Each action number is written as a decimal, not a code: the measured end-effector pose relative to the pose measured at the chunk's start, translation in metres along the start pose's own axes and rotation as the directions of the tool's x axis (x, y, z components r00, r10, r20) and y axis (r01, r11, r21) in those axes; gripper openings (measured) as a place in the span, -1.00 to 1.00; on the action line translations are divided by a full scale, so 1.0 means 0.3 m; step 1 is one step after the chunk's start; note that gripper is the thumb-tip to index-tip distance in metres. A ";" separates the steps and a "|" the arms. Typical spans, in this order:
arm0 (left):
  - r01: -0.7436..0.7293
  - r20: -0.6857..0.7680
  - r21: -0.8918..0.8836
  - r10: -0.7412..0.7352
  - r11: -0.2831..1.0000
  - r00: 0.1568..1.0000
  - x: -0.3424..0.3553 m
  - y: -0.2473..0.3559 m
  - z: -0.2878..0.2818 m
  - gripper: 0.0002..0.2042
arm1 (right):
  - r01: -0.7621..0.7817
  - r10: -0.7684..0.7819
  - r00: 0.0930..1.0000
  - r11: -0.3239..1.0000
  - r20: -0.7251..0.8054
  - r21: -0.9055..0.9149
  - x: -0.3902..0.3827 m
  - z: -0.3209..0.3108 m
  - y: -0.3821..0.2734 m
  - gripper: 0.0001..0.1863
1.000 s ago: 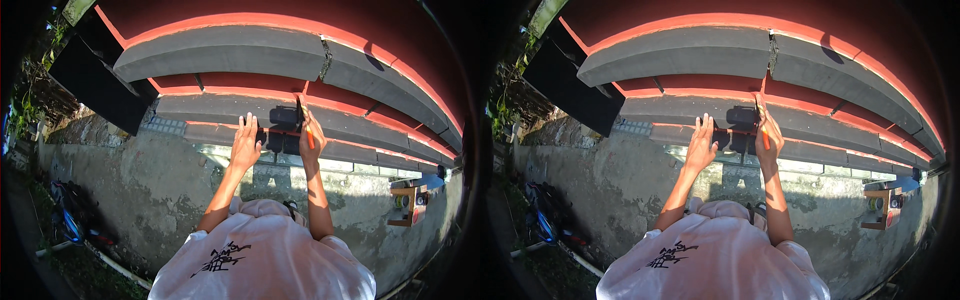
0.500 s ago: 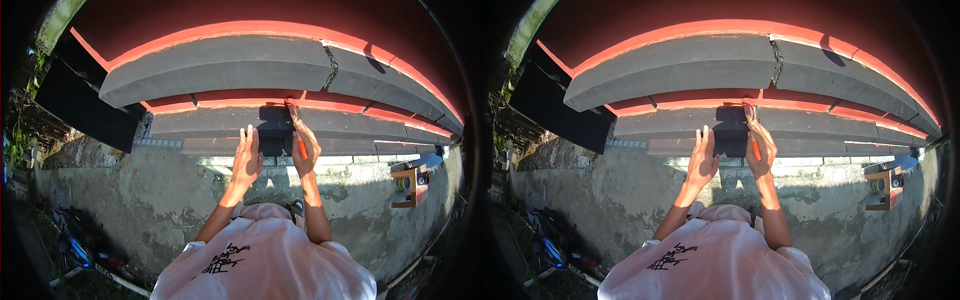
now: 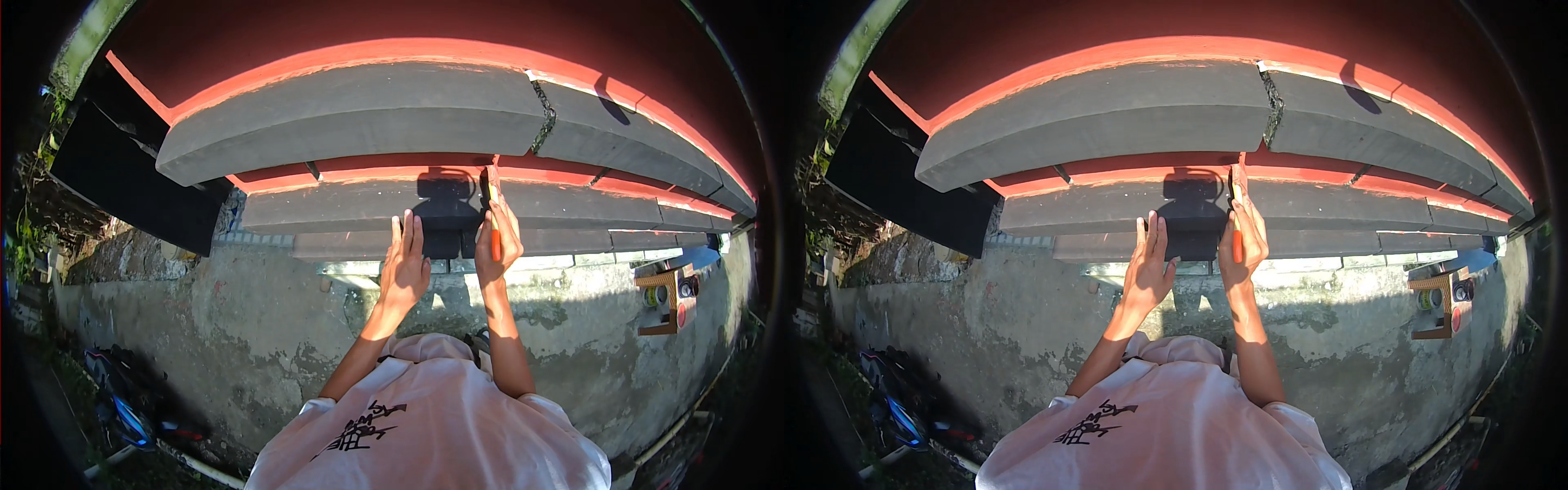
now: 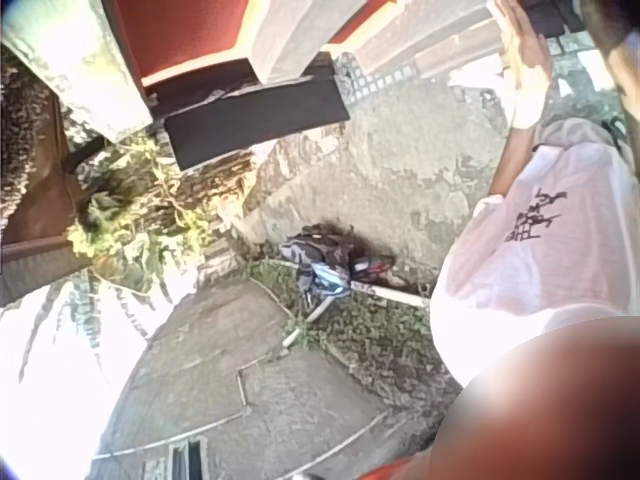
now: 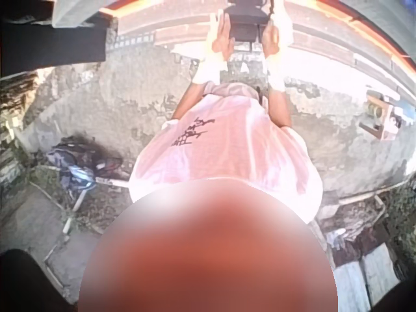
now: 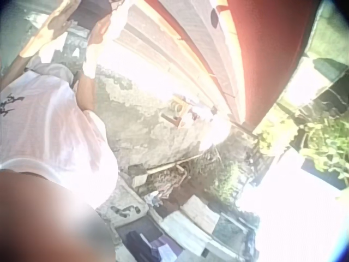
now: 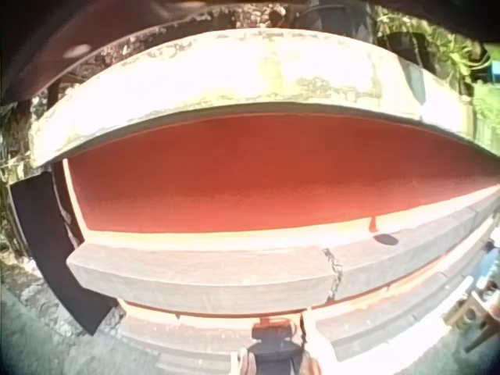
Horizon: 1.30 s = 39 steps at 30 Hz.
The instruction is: The person paints an exterior tiered wall with a paint brush and red paint.
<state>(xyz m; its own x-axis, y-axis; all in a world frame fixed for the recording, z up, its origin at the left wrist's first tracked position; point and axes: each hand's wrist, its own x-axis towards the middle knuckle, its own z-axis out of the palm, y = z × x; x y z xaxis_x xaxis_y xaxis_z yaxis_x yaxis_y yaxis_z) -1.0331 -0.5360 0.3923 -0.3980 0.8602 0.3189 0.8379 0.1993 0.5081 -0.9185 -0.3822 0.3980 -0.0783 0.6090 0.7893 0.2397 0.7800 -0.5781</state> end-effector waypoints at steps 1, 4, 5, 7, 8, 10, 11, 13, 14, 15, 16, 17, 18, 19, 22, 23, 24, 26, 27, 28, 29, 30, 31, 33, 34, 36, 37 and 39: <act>0.007 0.002 0.001 -0.007 1.000 1.000 -0.003 0.002 0.000 -0.13 | 0.004 -0.004 1.000 1.000 -0.004 0.001 -0.004 0.007 -0.012 -0.74; 0.000 0.001 0.014 0.000 1.000 1.000 -0.005 -0.002 0.000 -0.14 | -0.038 0.040 0.999 0.995 -0.024 0.095 -0.002 0.011 -0.027 -0.76; -0.006 -0.002 0.013 0.006 1.000 1.000 -0.006 -0.008 0.000 -0.14 | -0.033 0.036 0.999 0.995 -0.029 0.093 -0.005 0.006 -0.036 -0.76; -0.013 -0.001 0.029 0.013 1.000 1.000 -0.016 -0.009 -0.001 -0.15 | -0.059 0.046 0.996 0.984 0.077 0.171 -0.016 -0.011 -0.065 -0.77; -0.005 0.002 0.014 0.005 1.000 1.000 -0.008 -0.010 0.001 -0.15 | 0.012 -0.029 0.993 0.988 0.111 0.153 -0.016 0.002 -0.077 -0.76; 0.003 0.008 0.000 -0.003 1.000 1.000 -0.003 -0.004 -0.007 -0.15 | -0.055 0.026 0.991 0.976 0.135 0.212 -0.021 0.007 -0.096 -0.76; 0.013 0.011 -0.012 -0.012 1.000 1.000 -0.002 -0.001 -0.010 -0.14 | -0.088 0.050 0.987 0.962 0.151 0.258 -0.026 -0.002 -0.105 -0.76; 0.012 0.012 -0.015 -0.012 1.000 1.000 0.002 0.003 -0.011 -0.14 | -0.013 -0.029 0.983 0.975 0.184 0.223 -0.011 -0.016 -0.092 -0.75; 0.010 0.011 -0.019 -0.009 1.000 1.000 0.002 0.005 -0.010 -0.14 | 0.068 -0.109 0.970 0.980 0.218 0.189 0.004 -0.022 -0.072 -0.75; 0.009 0.018 -0.016 -0.009 1.000 1.000 -0.003 -0.001 -0.013 -0.14 | 0.048 -0.072 0.989 0.982 0.126 0.183 0.024 -0.027 -0.026 -0.74; -0.015 0.000 -0.018 0.015 1.000 1.000 -0.004 -0.011 -0.008 -0.14 | -0.048 0.031 0.995 0.981 0.092 0.190 0.038 -0.036 0.014 -0.74; -0.040 -0.017 -0.021 0.039 0.999 0.999 -0.003 -0.017 -0.003 -0.14 | -0.143 0.134 0.989 0.969 0.058 0.200 0.045 -0.043 0.047 -0.74; -0.035 -0.008 -0.021 0.035 0.999 0.999 -0.005 -0.018 -0.002 -0.14 | -0.096 0.093 0.995 0.984 0.028 0.153 0.043 -0.049 0.061 -0.73; -0.052 -0.026 -0.021 0.052 0.998 0.998 0.000 -0.020 -0.002 -0.14 | -0.049 0.050 0.999 0.993 0.000 0.105 0.039 -0.056 0.071 -0.73; -0.070 -0.042 -0.012 0.070 0.997 0.997 -0.009 -0.032 0.003 -0.14 | -0.154 0.162 0.984 0.984 -0.081 0.090 0.022 -0.098 0.076 -0.72; -0.076 -0.041 -0.004 0.076 0.997 0.996 -0.010 -0.038 0.002 -0.14 | -0.176 0.181 0.979 0.982 -0.094 0.065 0.017 -0.110 0.069 -0.72; -0.076 -0.037 -0.003 0.076 0.997 0.996 -0.011 -0.036 0.002 -0.14 | -0.149 0.160 0.977 0.985 -0.143 0.083 0.001 -0.110 0.062 -0.73; -0.063 -0.032 -0.036 0.061 0.997 0.998 -0.012 -0.028 0.005 -0.14 | -0.170 0.183 0.976 0.979 -0.117 0.116 -0.030 -0.063 0.044 -0.73; -0.061 -0.031 -0.031 0.060 0.998 0.998 -0.011 -0.027 0.002 -0.14 | -0.189 0.203 0.975 0.971 -0.090 0.150 -0.043 -0.032 0.023 -0.74; -0.064 -0.027 -0.038 0.063 0.997 0.998 -0.011 -0.027 0.001 -0.13 | -0.057 0.063 0.997 0.988 -0.041 0.147 -0.038 -0.007 -0.010 -0.76; -0.067 -0.023 -0.044 0.066 0.997 0.998 -0.011 -0.026 0.000 -0.13 | -0.118 0.118 0.993 0.970 0.011 0.213 -0.052 0.038 -0.027 -0.76; -0.062 -0.013 -0.054 0.062 0.997 0.998 -0.014 -0.026 -0.002 -0.12 | -0.118 0.112 0.993 0.974 0.038 0.193 -0.045 0.063 -0.044 -0.75; -0.059 -0.012 -0.051 0.058 0.997 0.998 -0.017 -0.031 -0.002 -0.12 | -0.116 0.106 0.992 0.978 0.066 0.173 -0.041 0.076 -0.057 -0.75; -0.076 0.005 -0.052 0.077 0.996 0.997 -0.019 -0.037 0.000 -0.11 | -0.135 0.120 0.989 0.972 0.089 0.194 -0.055 0.070 -0.052 -0.75; -0.075 0.004 -0.051 0.075 0.996 0.997 -0.017 -0.037 0.001 -0.11 | -0.152 0.131 0.985 0.966 0.110 0.211 -0.057 0.064 -0.045 -0.74; -0.075 -0.002 -0.012 0.075 0.997 0.997 -0.014 -0.040 0.001 -0.11 | -0.139 0.099 0.982 0.956 0.160 0.257 -0.055 0.052 -0.046 -0.74; -0.075 0.000 -0.013 0.075 0.997 0.997 -0.014 -0.043 0.000 -0.11 | -0.128 0.066 0.976 0.945 0.208 0.302 -0.050 0.043 -0.054 -0.74; -0.076 0.000 -0.010 0.076 0.997 0.997 -0.011 -0.048 -0.003 -0.11 | -0.133 0.054 0.966 0.942 0.252 0.308 -0.025 0.013 -0.065 -0.75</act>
<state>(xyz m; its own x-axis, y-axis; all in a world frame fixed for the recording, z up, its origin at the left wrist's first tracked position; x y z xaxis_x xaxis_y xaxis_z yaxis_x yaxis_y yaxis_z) -1.0442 -0.5423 0.3847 -0.3331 0.8730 0.3562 0.8621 0.1290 0.4900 -0.9261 -0.4014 0.4025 -0.3063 0.6670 0.6791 -0.0614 0.6981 -0.7134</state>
